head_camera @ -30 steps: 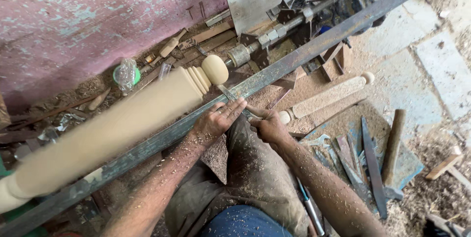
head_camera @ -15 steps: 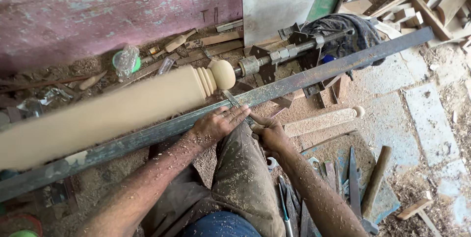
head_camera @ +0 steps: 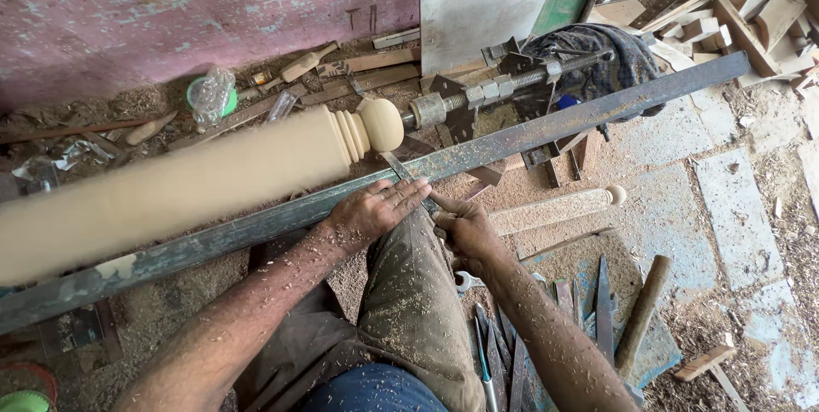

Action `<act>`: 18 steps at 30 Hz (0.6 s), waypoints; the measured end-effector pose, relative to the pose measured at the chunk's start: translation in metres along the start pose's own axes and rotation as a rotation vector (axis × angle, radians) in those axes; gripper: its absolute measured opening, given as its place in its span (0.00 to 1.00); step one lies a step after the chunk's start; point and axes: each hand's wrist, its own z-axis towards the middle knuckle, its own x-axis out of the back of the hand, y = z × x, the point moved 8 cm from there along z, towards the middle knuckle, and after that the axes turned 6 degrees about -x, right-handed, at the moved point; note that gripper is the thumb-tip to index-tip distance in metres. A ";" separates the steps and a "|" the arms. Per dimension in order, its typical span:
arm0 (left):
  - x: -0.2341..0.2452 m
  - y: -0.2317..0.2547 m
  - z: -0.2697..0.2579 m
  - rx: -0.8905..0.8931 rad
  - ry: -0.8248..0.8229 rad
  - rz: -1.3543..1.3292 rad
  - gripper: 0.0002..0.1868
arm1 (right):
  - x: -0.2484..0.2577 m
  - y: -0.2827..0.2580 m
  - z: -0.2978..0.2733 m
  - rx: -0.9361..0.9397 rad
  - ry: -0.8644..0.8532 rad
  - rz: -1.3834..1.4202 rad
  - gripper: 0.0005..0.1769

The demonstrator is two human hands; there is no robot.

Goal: The person uses a chisel to shape a rotating piece of wood on a lathe, applying pressure to create decorative grooves while wood shavings accumulate on the workstation.

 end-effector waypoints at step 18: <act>-0.002 0.002 0.007 -0.008 0.060 -0.055 0.29 | 0.011 -0.009 0.000 -0.045 -0.008 -0.122 0.24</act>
